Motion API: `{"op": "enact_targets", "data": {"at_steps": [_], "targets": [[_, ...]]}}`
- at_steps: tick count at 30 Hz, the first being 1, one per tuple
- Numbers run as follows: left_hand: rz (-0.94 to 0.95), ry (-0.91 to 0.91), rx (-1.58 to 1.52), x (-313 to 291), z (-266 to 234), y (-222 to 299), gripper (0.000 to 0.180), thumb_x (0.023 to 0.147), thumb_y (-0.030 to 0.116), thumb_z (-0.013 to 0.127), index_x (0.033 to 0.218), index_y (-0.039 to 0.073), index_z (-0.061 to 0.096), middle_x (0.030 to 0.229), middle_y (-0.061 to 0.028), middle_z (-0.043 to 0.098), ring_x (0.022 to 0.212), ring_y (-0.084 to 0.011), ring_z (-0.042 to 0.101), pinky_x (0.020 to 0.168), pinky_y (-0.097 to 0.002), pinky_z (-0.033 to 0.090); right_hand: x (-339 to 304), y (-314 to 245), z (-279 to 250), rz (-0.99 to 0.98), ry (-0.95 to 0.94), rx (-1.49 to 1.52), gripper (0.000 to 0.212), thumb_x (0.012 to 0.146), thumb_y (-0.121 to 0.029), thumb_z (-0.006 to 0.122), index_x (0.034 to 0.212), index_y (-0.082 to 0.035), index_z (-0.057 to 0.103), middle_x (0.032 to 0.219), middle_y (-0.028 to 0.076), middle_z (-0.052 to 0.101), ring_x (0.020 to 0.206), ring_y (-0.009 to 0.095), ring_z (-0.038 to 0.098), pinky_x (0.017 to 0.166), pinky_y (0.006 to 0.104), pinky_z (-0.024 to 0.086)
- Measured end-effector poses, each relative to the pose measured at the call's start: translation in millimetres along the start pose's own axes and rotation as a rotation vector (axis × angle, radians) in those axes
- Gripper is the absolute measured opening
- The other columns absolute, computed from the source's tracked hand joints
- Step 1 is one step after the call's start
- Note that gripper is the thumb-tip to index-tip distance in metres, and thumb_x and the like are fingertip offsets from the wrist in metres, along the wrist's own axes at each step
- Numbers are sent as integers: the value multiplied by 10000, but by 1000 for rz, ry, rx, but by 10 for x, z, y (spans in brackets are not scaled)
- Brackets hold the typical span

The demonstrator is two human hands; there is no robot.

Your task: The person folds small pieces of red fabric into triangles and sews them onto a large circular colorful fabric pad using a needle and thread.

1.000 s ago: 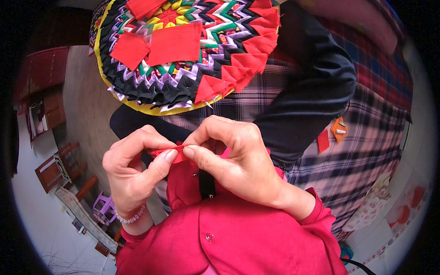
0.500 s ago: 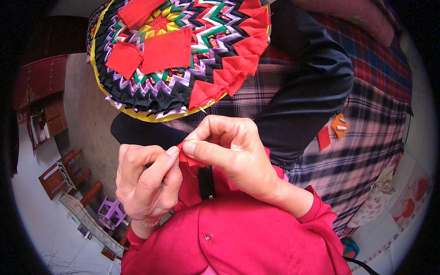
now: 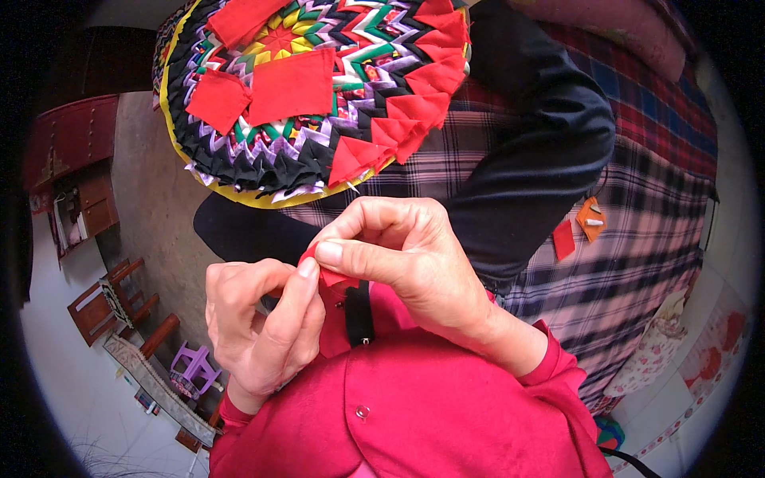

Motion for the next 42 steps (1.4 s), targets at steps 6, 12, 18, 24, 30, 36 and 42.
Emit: {"op": "enact_targets", "data": {"at_steps": [6,12,18,24,30,36,42], "targets": [[-155,32,-236,-9,-9,-4,342,636,-12,768,963,21,675,1014,-122,586,733,-196,585,600,-285,454,-15,-43,-1,-45,-9,-44,90,874,-58,659,889,31,655,828,55,669,762,84,610,716,225,502],[-636,138,-691,16,4,-348,209,798,-31,635,1004,-66,636,1022,-173,626,860,-197,597,740,-251,474,-49,-149,-39,-70,10,-125,78,871,-51,656,881,26,655,800,34,654,750,62,589,698,212,483],[-923,-51,-1169,-22,265,-281,159,855,-24,670,1002,-75,641,939,-103,636,763,-98,597,688,-219,479,-64,-114,-29,-143,18,-169,89,872,-57,657,859,31,645,776,25,648,730,53,582,667,207,470],[-1089,-61,-1251,-117,351,-275,112,864,-10,669,960,-64,652,792,-61,646,690,-77,590,610,-190,454,-56,-66,-41,-188,32,-178,93,880,-54,646,852,33,628,780,40,654,727,64,597,657,210,478],[-1166,-48,-1238,-141,363,-264,109,833,-17,681,927,-65,653,793,-105,657,638,-132,624,538,-209,465,-64,-46,-24,-179,51,-65,88,883,-52,643,863,27,609,789,55,649,724,78,607,664,223,497],[-1218,-57,-1227,-112,362,-250,124,821,-19,690,930,-74,667,778,-112,671,617,-129,623,529,-204,462,-76,-23,-67,-260,126,-167,91,876,-61,650,849,9,599,780,38,638,706,63,592,642,205,475],[-1196,-105,-1310,-110,404,-239,116,844,-13,686,952,-53,685,765,-64,662,654,-79,607,547,-178,444,-85,-6,-71,-303,178,-191,73,869,-47,642,837,-3,593,803,31,612,724,65,575,657,211,463]]}}
Point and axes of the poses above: each hand's wrist, its own x-axis towards the middle knuckle, its own z-axis out of the palm, y = z × x, the point moved 5 cm from there along x, towards the middle knuckle
